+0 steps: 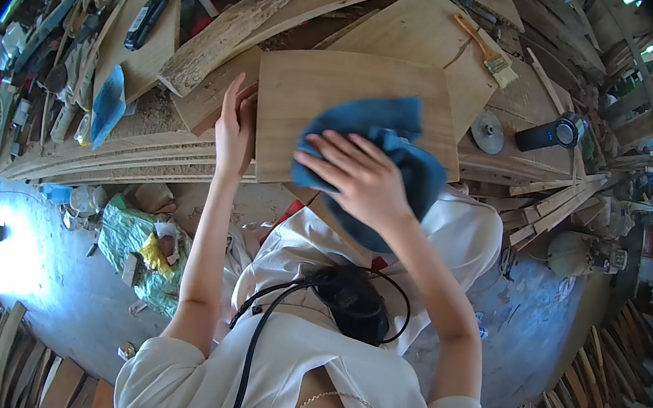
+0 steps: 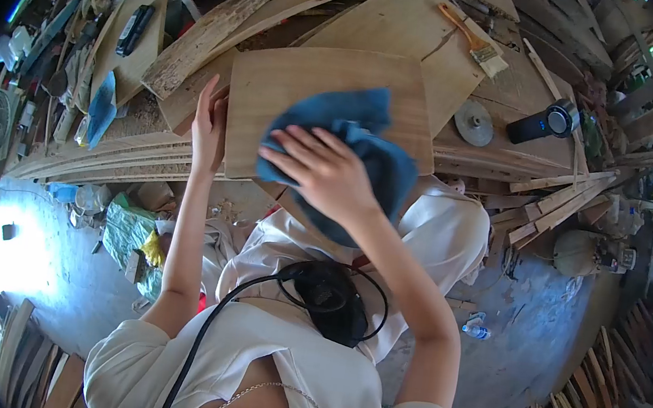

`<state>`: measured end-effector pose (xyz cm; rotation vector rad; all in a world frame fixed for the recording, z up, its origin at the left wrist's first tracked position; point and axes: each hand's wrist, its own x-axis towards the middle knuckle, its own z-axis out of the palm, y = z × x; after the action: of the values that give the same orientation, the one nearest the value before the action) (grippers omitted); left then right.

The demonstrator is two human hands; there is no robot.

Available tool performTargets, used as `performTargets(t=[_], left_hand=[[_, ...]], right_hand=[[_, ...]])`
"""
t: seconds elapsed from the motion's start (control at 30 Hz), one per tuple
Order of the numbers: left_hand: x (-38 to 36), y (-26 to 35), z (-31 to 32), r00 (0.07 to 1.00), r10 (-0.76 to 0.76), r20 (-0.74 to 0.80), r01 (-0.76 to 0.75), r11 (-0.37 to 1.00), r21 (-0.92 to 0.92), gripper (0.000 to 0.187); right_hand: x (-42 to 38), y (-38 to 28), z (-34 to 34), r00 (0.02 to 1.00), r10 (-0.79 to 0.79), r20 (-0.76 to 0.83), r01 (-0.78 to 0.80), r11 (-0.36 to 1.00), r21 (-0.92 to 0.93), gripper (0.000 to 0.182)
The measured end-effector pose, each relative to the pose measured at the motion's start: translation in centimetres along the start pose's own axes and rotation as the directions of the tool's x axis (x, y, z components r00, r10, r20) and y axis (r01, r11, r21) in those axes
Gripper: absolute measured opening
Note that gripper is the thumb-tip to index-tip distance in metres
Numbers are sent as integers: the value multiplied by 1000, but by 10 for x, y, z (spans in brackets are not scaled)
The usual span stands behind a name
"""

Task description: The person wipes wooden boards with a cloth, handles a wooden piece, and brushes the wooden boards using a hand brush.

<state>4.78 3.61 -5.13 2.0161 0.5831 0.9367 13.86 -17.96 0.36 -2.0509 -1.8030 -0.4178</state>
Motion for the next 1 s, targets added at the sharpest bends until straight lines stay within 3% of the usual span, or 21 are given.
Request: performTargets(t=[0.17, 0.2, 0.3, 0.33, 0.43, 0.47, 0.57, 0.63, 0.7, 0.73, 0.87, 1.0], left_hand=[[6, 11, 0, 996, -65, -69, 71, 994, 87, 28], [7, 14, -1, 979, -201, -16, 194, 960, -203, 30], [7, 55, 3, 935, -355, 18, 355, 931, -83, 32], [6, 62, 3, 926, -369, 75, 360, 926, 110, 34], [-1, 38, 11, 997, -69, -30, 68, 998, -7, 34], [-1, 40, 8, 995, -97, -8, 97, 995, 2, 34], [3, 23, 6, 1000, 26, -16, -26, 999, 19, 34], [3, 29, 5, 1000, 17, -7, -17, 997, 73, 33], [2, 32, 7, 1000, 1, -17, 1, 996, 92, 33], [2, 36, 7, 997, -78, 1, 78, 991, 106, 33], [3, 36, 4, 995, -99, 35, 93, 986, 140, 34], [3, 39, 2, 993, -110, 37, 105, 987, 124, 34]], right_hand=[[-61, 65, -49, 979, 198, 50, -192, 975, -113, 57], [-63, 68, -49, 976, 204, 73, -193, 973, -130, 55], [-40, 47, -35, 986, 153, 67, -147, 985, -86, 55], [-26, 33, -28, 990, 125, 68, -121, 991, -64, 55], [14, -10, 5, 998, 67, 15, -68, 995, 67, 48], [24, -22, 14, 999, 41, 8, -41, 996, 75, 45], [29, -28, 21, 999, 11, -41, -8, 997, 83, 41], [17, -17, 11, 998, 25, -63, -19, 996, 82, 41], [-8, 5, -7, 997, 75, -18, -75, 996, -44, 42], [-23, 17, -19, 992, 122, -10, -123, 991, -53, 44], [-74, 68, -52, 957, 288, 13, -282, 944, -173, 60], [-53, 57, -41, 970, 242, -20, -242, 959, -150, 70]])
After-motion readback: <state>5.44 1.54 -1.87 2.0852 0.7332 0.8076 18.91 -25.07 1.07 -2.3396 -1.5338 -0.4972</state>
